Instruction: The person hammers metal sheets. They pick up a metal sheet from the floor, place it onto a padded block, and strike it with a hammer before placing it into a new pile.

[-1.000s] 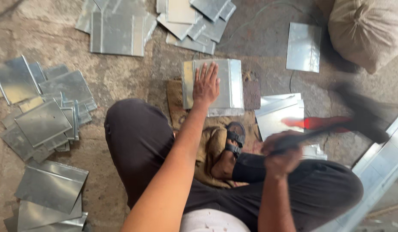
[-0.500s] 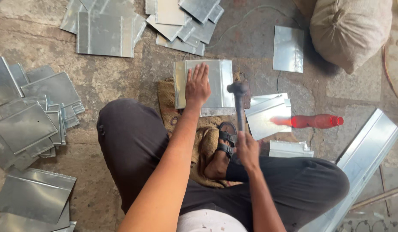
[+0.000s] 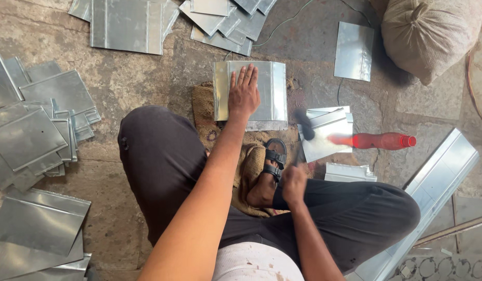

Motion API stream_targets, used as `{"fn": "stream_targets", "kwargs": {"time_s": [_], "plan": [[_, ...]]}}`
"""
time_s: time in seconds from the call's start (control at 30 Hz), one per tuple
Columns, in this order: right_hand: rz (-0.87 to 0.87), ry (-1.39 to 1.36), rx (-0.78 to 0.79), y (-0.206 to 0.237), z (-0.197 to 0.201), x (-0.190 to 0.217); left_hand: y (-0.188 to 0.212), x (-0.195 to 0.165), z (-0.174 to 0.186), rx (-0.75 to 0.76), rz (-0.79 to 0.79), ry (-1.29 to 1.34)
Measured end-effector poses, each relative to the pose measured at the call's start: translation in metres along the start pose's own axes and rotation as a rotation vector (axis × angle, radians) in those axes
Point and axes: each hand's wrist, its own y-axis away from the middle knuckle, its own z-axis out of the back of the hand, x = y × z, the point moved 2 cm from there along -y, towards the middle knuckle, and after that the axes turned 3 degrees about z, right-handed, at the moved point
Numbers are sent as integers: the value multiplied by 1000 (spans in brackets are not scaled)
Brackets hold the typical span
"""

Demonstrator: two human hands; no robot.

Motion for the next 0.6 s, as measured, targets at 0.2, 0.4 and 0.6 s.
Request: {"fn": "stream_targets", "kwargs": {"time_s": [0.2, 0.4, 0.6], "plan": [[-380, -305, 46, -24, 31, 24, -1, -3, 1, 79, 34, 20], [260, -588, -285, -57, 96, 71, -6, -3, 0, 37, 1, -21], [46, -212, -128, -31, 4, 10, -2, -4, 0, -16, 6, 26]]}}
